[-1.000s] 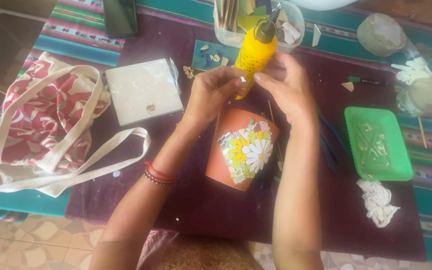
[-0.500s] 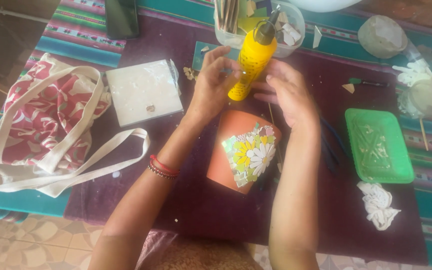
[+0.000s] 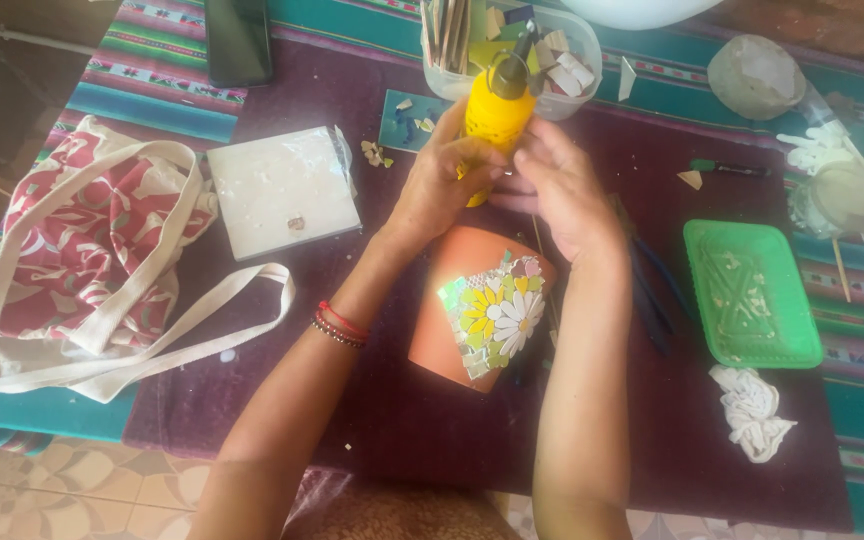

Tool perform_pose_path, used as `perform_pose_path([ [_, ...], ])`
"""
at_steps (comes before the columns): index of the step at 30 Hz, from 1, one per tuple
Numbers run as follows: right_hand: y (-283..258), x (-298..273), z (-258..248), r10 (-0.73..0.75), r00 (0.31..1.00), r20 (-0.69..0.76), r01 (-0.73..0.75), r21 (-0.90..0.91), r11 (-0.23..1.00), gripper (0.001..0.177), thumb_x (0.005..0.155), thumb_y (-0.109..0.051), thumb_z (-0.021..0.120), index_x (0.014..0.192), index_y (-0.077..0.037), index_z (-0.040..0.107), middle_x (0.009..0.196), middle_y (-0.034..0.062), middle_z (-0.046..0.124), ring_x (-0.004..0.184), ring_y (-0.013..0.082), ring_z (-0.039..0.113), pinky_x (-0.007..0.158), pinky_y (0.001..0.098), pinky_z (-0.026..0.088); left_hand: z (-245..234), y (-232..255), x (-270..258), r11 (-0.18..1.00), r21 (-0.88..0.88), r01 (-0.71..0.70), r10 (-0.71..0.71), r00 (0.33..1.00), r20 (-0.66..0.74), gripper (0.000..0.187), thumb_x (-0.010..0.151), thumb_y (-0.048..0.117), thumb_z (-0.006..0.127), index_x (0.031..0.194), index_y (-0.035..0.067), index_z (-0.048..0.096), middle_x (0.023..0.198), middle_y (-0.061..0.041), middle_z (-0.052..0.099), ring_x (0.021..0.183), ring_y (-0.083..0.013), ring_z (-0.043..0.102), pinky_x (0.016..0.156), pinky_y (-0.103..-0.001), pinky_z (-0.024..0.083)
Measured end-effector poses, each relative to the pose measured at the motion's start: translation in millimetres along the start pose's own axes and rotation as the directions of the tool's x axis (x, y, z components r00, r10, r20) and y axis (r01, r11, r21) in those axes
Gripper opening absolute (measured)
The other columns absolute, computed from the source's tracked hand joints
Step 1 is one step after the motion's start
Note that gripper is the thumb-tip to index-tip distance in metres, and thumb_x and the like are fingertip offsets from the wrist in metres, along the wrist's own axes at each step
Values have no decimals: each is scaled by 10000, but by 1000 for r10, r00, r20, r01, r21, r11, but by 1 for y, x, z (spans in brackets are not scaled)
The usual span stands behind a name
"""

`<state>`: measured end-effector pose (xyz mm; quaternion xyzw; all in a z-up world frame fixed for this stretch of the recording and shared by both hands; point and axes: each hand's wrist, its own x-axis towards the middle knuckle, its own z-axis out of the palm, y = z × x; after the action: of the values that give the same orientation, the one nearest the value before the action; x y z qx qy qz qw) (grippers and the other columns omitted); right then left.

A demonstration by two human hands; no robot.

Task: The person is decorating a terracotta pot by carefully applying small mosaic tiles to form a floral design.

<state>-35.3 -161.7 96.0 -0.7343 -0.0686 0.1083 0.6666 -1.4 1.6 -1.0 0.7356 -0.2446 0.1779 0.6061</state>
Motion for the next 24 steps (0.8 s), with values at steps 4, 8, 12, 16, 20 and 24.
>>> perform_pose_path([
  [4, -7, 0, -5, 72, 996, -50, -65, 129, 990, 438, 1029, -262, 450, 1436, -103, 479, 1469, 116, 594, 999, 371, 761, 914, 476, 659, -7, 7, -1, 997, -39, -62, 63, 998, 25, 103, 908, 57, 808, 952, 131, 751, 1610, -189, 366, 1471, -349, 473, 1223, -427, 354],
  [8, -15, -1, -11, 89, 992, -94, -35, 467, 883, 301, 938, -232, 619, 1206, -94, 619, 1290, 166, 675, 1130, 373, 697, 859, 536, 655, -20, 41, 5, 964, -35, -265, 268, 954, 132, 134, 962, 37, 798, 984, 169, 793, 1641, -137, 337, 1562, -389, 340, 1312, -559, 287],
  [12, -29, -12, -7, -30, 996, 87, -40, 709, 704, 757, 824, -410, 762, 1418, 9, 554, 1363, 220, 626, 1246, 290, 635, 902, 402, 615, -38, 72, 17, 901, -19, -433, 418, 858, 300, 71, 1040, 7, 783, 973, 31, 773, 1683, -119, 237, 1623, -441, 156, 1381, -676, 130],
  [16, -19, -4, -6, -84, 983, 162, -86, 820, 566, 679, 869, -336, 787, 1413, 8, 568, 1367, 207, 650, 1263, 300, 636, 997, 413, 582, -45, 94, 8, 904, 11, -427, 402, 859, 316, 110, 1114, 72, 689, 1159, 31, 780, 1697, -64, 211, 1640, -423, 163, 1400, -665, 174],
  [20, -21, -6, -1, -138, 949, 283, -153, 798, 583, 652, 827, -332, 871, 1301, 26, 602, 1141, 182, 698, 1034, 281, 700, 702, 328, 560, -45, 104, -11, 912, 8, -410, 396, 886, 243, 157, 991, -6, 834, 1115, 85, 801, 1690, -131, 206, 1643, -418, 165, 1412, -644, 201],
  [24, -27, -9, 0, -230, 959, 164, 10, 794, 607, 683, 812, -249, 890, 1327, 72, 577, 1163, 287, 677, 991, 358, 715, 804, 396, 637, -45, 130, -43, 975, 33, -222, 220, 974, 54, 210, 903, 4, 837, 936, 85, 646, 1467, -140, 496, 1314, -332, 563, 1073, -463, 500],
])
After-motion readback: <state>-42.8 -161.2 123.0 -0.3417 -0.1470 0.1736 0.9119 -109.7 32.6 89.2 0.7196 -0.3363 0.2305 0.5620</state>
